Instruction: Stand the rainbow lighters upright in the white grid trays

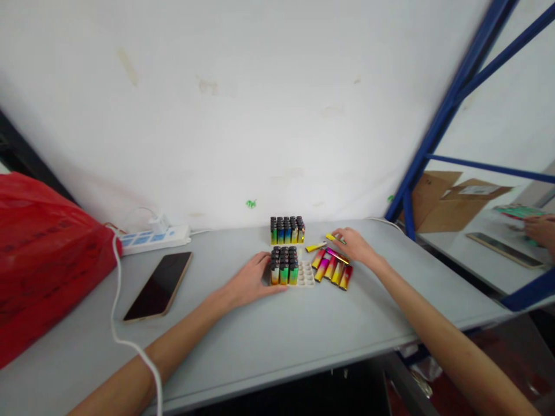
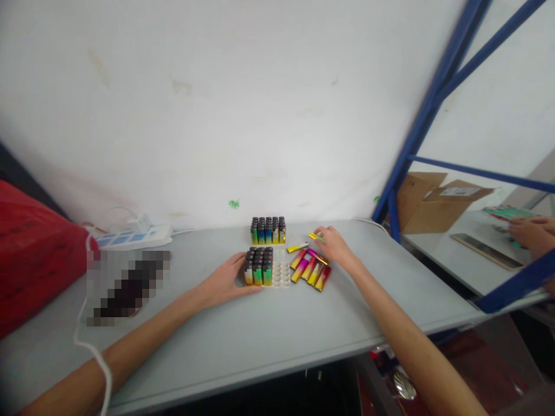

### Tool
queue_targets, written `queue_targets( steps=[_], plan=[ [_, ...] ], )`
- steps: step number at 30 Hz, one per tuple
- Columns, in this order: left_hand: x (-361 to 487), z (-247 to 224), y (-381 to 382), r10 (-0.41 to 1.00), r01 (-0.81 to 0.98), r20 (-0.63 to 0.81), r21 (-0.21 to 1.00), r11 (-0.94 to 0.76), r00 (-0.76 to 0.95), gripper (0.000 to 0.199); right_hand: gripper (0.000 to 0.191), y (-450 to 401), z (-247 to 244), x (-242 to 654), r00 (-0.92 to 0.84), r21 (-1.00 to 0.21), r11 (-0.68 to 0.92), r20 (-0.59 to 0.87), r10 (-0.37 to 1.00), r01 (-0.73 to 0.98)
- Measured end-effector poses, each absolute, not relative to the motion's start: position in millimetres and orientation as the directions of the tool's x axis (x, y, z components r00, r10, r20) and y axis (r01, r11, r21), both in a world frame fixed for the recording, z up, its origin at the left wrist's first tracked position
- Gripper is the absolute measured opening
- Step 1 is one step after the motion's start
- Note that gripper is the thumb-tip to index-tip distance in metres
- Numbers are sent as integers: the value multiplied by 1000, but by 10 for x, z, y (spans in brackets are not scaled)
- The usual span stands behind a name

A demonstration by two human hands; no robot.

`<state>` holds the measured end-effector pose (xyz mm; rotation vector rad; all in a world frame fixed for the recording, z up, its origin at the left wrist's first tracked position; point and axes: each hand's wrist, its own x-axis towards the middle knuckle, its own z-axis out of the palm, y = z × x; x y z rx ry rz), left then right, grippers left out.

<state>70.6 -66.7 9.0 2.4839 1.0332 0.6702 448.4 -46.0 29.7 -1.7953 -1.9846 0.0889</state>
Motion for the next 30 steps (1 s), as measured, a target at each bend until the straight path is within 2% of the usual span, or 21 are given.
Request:
queue_targets(
  steps=[3, 6, 8, 10, 13, 19, 22, 25, 30],
  plan=[
    [711, 105, -679, 732, 549, 292, 507, -664, 616, 84, 31, -496, 363, 4457, 19, -637, 206, 328, 945, 743],
    [712, 122, -691, 727, 547, 300, 501, -671, 618, 83, 45, -528, 507, 4311, 77, -884, 275, 326, 942, 379],
    [711, 129, -695, 725, 551, 294, 492, -674, 623, 83, 47, -536, 614, 4161, 112, -945, 300, 315, 942, 129],
    [709, 129, -694, 722, 552, 290, 487, -677, 628, 82, 46, -533, 691, 4000, 114, -954, 293, 285, 952, -60],
    [708, 120, -691, 718, 544, 290, 493, -679, 633, 81, 42, -531, 701, 3790, 81, -946, 260, 249, 965, -194],
    [712, 141, -705, 726, 546, 283, 506, -668, 627, 80, 52, -637, 532, 3556, -39, -964, 176, 187, 982, -198],
    [715, 157, -712, 725, 546, 277, 505, -669, 631, 80, 56, -686, 473, 3497, -77, -980, 146, 157, 985, -138],
    [716, 159, -710, 732, 555, 269, 506, -661, 626, 83, 61, -684, 395, 3450, -15, -983, 173, 172, 985, 57],
    [710, 156, -708, 722, 548, 272, 500, -671, 636, 79, 65, -679, 290, 3387, 68, -871, 276, 330, 942, 406]
  ],
)
